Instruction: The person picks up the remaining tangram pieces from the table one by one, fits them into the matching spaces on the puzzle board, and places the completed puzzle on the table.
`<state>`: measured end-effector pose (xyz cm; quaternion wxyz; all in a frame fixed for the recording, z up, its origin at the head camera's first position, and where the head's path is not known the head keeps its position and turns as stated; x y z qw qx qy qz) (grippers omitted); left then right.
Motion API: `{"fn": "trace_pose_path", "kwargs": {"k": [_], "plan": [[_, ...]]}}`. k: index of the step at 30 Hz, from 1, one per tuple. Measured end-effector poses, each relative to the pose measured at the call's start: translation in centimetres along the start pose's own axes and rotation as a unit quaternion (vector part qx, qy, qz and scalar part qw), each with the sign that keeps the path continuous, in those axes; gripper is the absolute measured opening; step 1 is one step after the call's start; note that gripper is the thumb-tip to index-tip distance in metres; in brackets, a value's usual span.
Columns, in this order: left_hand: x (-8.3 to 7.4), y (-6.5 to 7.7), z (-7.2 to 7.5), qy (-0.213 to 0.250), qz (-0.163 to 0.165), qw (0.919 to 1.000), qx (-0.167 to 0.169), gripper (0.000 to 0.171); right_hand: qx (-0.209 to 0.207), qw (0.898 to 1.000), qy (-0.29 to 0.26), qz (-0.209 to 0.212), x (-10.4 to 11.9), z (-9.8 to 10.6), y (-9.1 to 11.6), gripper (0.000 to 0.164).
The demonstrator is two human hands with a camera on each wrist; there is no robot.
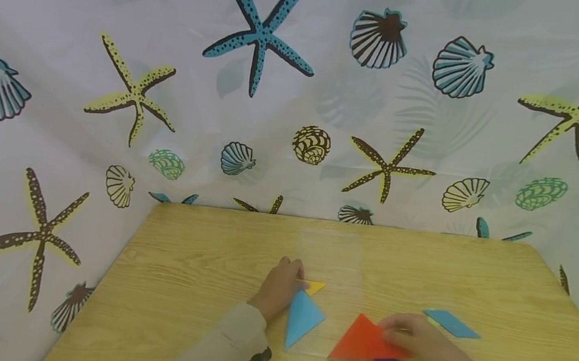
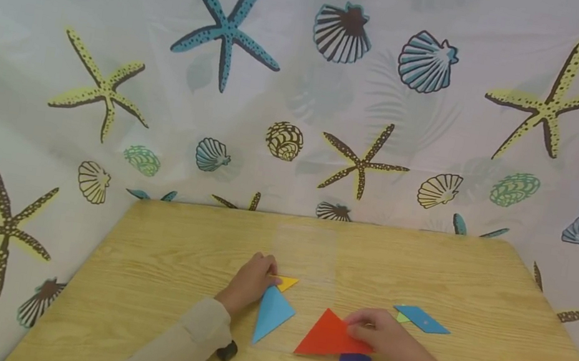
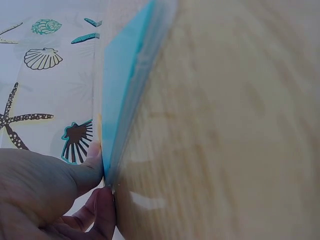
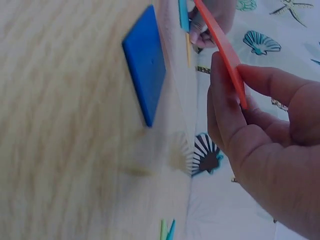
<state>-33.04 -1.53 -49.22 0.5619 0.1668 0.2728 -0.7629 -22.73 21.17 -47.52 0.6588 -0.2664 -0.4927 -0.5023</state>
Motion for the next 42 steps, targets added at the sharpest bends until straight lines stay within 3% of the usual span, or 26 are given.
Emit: {"fn": "trace_pose_path", "kwargs": {"k": [5, 14, 31, 42], "plan": [[0.1, -0.1, -0.1, -0.001, 0.009, 0.9999, 0.007, 0.019, -0.006, 1.0, -0.016, 0.001, -0.1, -1.2, -0.7, 0.031], [-0.2, -0.2, 0.2, 0.0, -0.003, 1.0, -0.004, 0.019, -0.035, 0.999, 0.009, 0.003, 0.5, -2.5, -1.5, 0.027], [-0.3, -0.3, 0.3, -0.009, -0.006, 0.9999, -0.009, 0.018, -0.035, 0.999, 0.035, 0.02, 1.0, -4.1, -1.8, 0.028], [0.0, -0.1, 0.1, -0.012, 0.0, 0.9999, -0.009, 0.018, -0.01, 0.999, 0.036, 0.023, 0.4, -5.4, -2.4, 0.025]]}}
Point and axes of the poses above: each hand's wrist, its own y-axis away from the middle knuckle, its own z-axis out of the back of the hand, x = y × z, the point moved 9 cm from there along -y, towards the middle knuckle, and after that the axes turned 8 degrees about -x, right-handed, at the moved point
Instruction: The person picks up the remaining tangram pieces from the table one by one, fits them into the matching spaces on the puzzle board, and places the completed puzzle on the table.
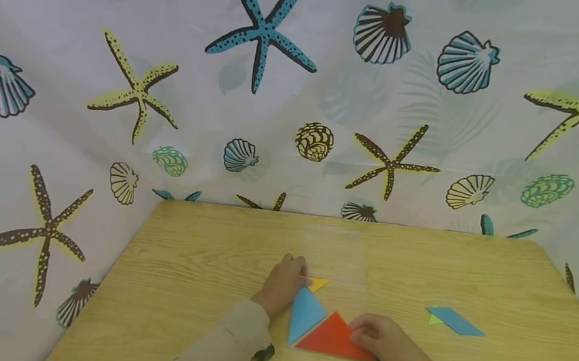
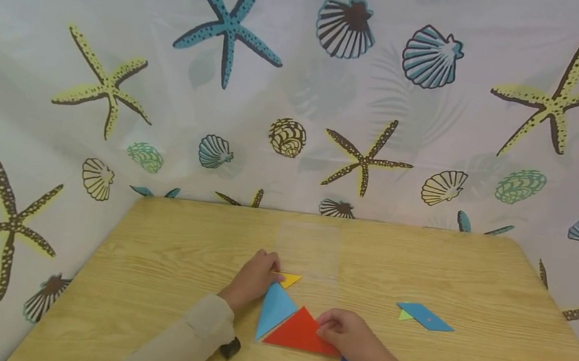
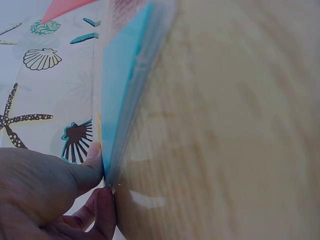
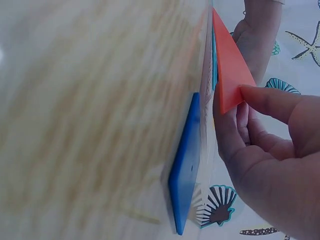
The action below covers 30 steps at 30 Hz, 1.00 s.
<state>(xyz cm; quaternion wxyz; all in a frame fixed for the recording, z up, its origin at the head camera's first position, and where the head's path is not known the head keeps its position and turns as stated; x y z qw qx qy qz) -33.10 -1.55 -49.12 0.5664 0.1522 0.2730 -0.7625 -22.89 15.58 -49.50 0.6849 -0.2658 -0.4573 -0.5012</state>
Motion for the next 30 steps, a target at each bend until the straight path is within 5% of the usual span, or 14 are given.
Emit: {"fn": "trace_pose_path", "kwargs": {"k": [30], "plan": [[0.0, 0.0, 0.0, -0.008, 0.002, 1.0, 0.003, 0.019, -0.029, 0.998, 0.053, 0.032, 1.2, -0.9, -0.6, 0.018]]}}
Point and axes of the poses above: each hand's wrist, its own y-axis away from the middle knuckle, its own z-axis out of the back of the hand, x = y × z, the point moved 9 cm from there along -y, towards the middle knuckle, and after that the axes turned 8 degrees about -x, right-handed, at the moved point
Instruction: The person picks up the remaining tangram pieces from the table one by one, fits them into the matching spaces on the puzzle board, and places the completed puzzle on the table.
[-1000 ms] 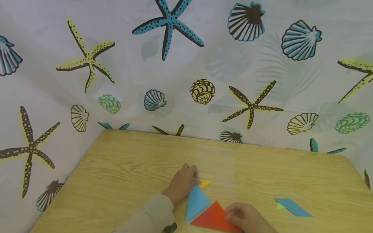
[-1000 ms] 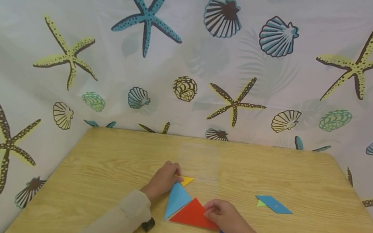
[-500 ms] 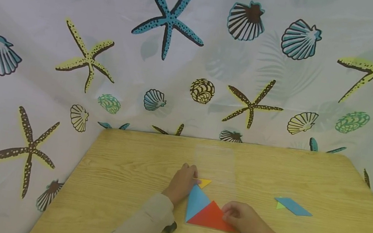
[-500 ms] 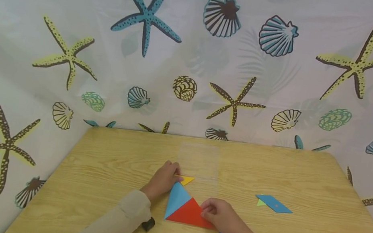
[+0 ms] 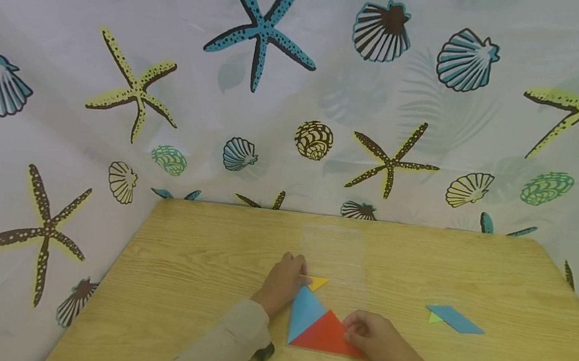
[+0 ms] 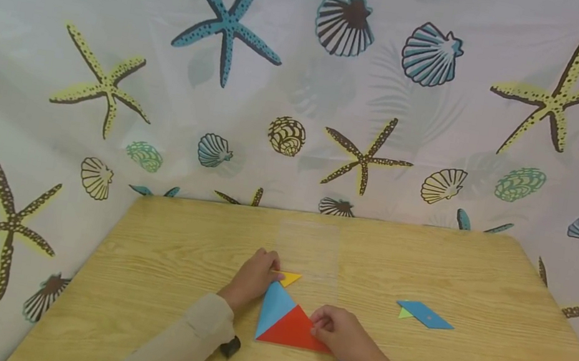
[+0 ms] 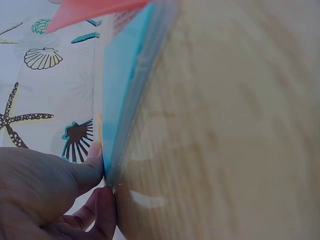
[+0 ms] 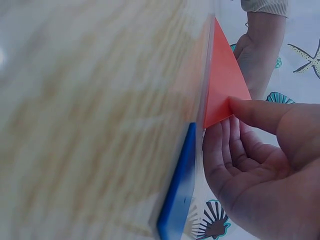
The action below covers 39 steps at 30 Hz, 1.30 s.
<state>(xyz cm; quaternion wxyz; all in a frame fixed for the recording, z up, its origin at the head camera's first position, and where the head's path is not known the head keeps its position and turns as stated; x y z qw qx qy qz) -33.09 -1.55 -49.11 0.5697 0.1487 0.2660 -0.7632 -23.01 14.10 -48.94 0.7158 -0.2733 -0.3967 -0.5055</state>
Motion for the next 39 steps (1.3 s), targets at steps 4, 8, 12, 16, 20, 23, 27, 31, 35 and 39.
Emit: {"fn": "trace_pose_path", "kwargs": {"k": [4, 8, 12, 16, 20, 23, 27, 31, 35, 39], "plan": [[0.0, 0.0, 0.0, 0.0, 0.002, 1.0, -0.005, 0.019, -0.002, 1.0, 0.006, 0.003, 0.1, 0.0, 0.0, 0.017], [0.1, -0.1, 0.0, 0.0, 0.006, 1.0, -0.008, 0.019, -0.008, 1.0, 0.013, 0.02, 0.3, 0.0, 0.0, 0.017], [0.2, -0.1, -0.1, 0.001, 0.007, 1.0, -0.003, 0.019, -0.019, 0.999, 0.025, 0.037, 0.4, 0.0, 0.2, 0.018], [0.3, -0.1, -0.3, -0.001, 0.012, 0.9999, -0.001, 0.02, -0.028, 0.998, 0.035, 0.043, 0.5, 0.0, 0.2, 0.018], [0.3, -0.1, -0.3, -0.006, 0.015, 0.9999, -0.001, 0.019, -0.037, 0.997, 0.046, 0.048, 0.7, 0.1, 0.2, 0.018], [0.4, -0.1, -0.4, -0.009, 0.016, 0.9998, 0.0, 0.019, -0.044, 0.996, 0.06, 0.051, 0.7, 0.1, 0.2, 0.017], [0.3, -0.1, -0.4, -0.004, 0.013, 0.9999, 0.0, 0.019, -0.044, 0.995, 0.064, 0.055, 0.8, 0.0, 0.1, 0.017], [0.1, 0.0, -0.2, 0.006, 0.012, 0.9999, 0.0, 0.018, -0.031, 0.997, 0.056, 0.05, 0.7, -0.2, 0.2, 0.023], [0.1, 0.1, -0.2, 0.009, 0.014, 0.9999, 0.002, 0.017, -0.021, 0.997, 0.051, 0.055, 0.9, -0.4, 0.4, 0.027], [0.2, 0.0, -0.2, 0.008, 0.015, 0.9999, 0.001, 0.017, -0.017, 0.996, 0.053, 0.073, 1.2, -0.4, 0.7, 0.029]]}}
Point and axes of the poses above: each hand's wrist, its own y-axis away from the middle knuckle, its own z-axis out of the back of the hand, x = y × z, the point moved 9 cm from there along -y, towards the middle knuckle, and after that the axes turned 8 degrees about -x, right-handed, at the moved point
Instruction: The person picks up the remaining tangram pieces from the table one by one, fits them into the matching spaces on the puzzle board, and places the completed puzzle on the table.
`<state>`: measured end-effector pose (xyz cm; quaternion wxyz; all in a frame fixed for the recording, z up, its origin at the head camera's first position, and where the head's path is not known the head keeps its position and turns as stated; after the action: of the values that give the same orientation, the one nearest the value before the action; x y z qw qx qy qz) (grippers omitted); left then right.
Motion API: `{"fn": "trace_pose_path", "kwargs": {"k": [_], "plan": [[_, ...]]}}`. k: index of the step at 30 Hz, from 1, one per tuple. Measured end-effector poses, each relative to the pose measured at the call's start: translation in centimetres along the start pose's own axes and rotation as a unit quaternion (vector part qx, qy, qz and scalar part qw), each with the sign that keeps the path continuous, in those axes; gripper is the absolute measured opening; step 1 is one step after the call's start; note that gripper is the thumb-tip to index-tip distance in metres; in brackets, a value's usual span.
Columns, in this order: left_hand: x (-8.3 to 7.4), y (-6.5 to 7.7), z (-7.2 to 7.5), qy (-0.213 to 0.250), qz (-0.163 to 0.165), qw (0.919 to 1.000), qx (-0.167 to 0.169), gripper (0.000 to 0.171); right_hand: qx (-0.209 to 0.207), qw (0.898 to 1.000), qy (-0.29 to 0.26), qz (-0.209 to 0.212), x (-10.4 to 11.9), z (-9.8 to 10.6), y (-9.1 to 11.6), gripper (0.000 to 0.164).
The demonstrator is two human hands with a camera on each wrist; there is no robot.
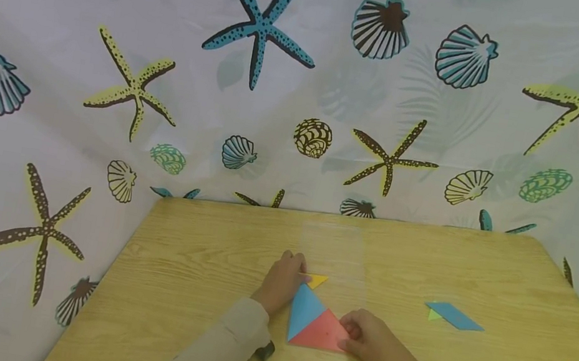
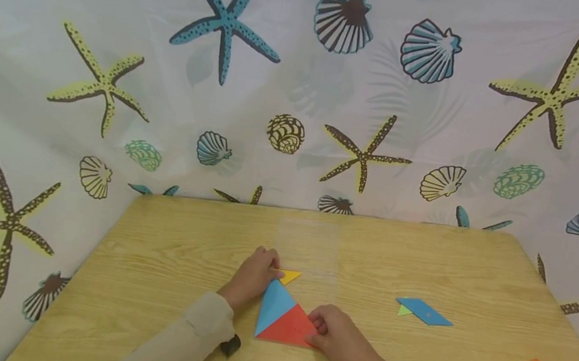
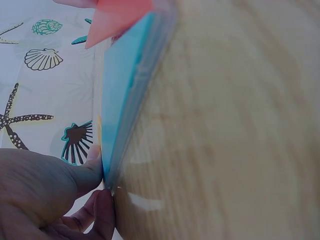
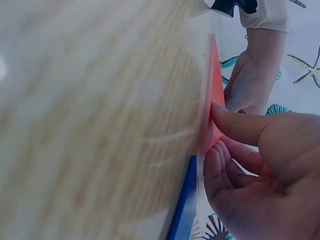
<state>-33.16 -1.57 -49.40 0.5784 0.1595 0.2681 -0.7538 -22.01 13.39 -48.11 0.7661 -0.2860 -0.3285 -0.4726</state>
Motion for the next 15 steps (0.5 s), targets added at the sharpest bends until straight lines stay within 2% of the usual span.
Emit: {"fn": "trace_pose_path", "kwargs": {"k": [7, 15], "plan": [[0.02, -0.08, -0.03, 0.0, -0.003, 1.0, 0.0, 0.018, 0.001, 0.999, 0.037, 0.033, 0.32, -0.03, 0.28, 0.034], [-0.03, 0.01, 0.09, 0.011, -0.006, 0.9999, -0.004, 0.018, 0.013, 0.996, 0.08, 0.045, 0.37, -0.34, 0.41, 0.033]]}}
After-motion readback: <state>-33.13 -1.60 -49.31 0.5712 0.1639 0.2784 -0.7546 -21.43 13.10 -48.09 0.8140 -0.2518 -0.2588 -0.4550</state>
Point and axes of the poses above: each hand's wrist, its own y-axis away from the middle knuckle, its own z-axis out of the back of the hand, x = y × z, the point moved 9 cm from there along -y, towards the middle knuckle, and after that the axes turned 8 degrees about -x, right-handed, at the moved point
